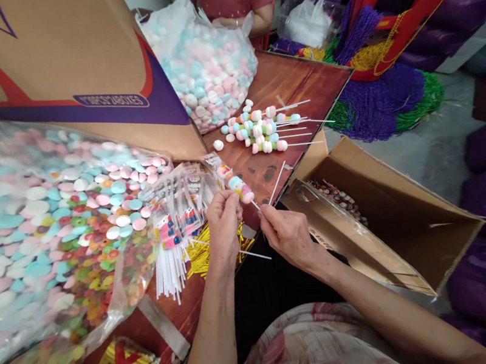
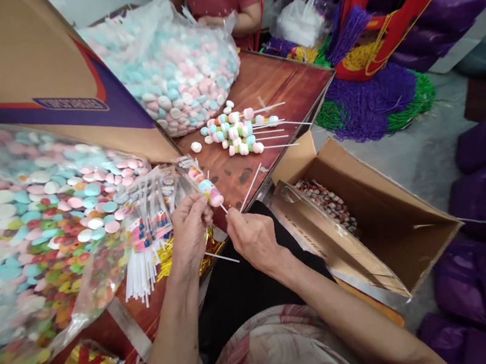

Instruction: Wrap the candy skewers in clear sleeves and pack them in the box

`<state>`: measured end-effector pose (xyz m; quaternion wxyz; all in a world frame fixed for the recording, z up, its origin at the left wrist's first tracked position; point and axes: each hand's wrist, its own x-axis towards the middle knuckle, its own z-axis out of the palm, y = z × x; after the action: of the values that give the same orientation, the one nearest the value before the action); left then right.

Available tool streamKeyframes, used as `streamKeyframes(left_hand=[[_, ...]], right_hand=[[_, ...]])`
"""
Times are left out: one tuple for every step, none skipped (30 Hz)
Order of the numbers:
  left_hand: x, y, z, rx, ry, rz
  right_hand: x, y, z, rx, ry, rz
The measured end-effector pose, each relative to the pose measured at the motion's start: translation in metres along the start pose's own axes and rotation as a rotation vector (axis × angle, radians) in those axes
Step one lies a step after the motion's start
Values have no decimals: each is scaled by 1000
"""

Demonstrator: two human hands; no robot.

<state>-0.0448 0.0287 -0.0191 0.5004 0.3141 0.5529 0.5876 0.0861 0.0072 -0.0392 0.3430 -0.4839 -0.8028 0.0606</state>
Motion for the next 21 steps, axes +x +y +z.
streamKeyframes(left_hand=[[-1, -1, 0, 7, -31, -3], [-3, -1, -1, 8, -62, -9], [-4, -1, -1, 3, -92, -14], [-6, -1, -1, -5, -120, -15], [-7, -1, -2, -18, -141, -16], [-7, 0, -3, -36, -154, -23], [-8, 0, -3, -56, -155, -38], [-8, 1, -4, -75, -148, -59], [-8, 1, -5, -91, -137, -80], [-8, 1, -5, -102, -129, -95], [-9, 1, -5, -105, -128, -101], [-11, 0, -4, -99, -134, -98], [-14, -1, -3, -88, -145, -91], [-16, -3, -1, -74, -158, -85], [-19, -4, 0, -61, -168, -81], [-22, -6, 1, -56, -173, -80], [-24, -7, 2, -60, -174, -84], [-25, -8, 2, -73, -162, -91], [-25, -8, 2, -91, -136, -97], [-25, -7, 3, -111, -101, -104], [-24, -6, 3, -131, -66, -111]], right_hand=[[1, 0, 0, -7, 2, 11], [2, 0, -1, -12, 0, 25], [2, 0, -1, -12, -2, 42], [3, 0, -2, -6, -6, 59], [4, -1, -3, 4, -9, 72], [4, -2, -4, 18, -12, 80], [4, -3, -5, 32, -14, 79], [3, -4, -6, 46, -16, 67], [3, -6, -7, 56, -15, 49], [3, -7, -7, 62, -9, 31], [3, -8, -7, 66, -1, 19], [3, -9, -7, 68, 8, 16], [4, -9, -7, 71, 22, 23], [6, -8, -7, 76, 38, 38], [8, -8, -7, 82, 54, 53], [9, -7, -7, 89, 65, 62], [11, -5, -7, 95, 72, 63], [12, -4, -6, 98, 76, 58], [12, -3, -6, 97, 75, 51], [12, -2, -5, 92, 71, 46], [11, -2, -3, 84, 70, 43]])
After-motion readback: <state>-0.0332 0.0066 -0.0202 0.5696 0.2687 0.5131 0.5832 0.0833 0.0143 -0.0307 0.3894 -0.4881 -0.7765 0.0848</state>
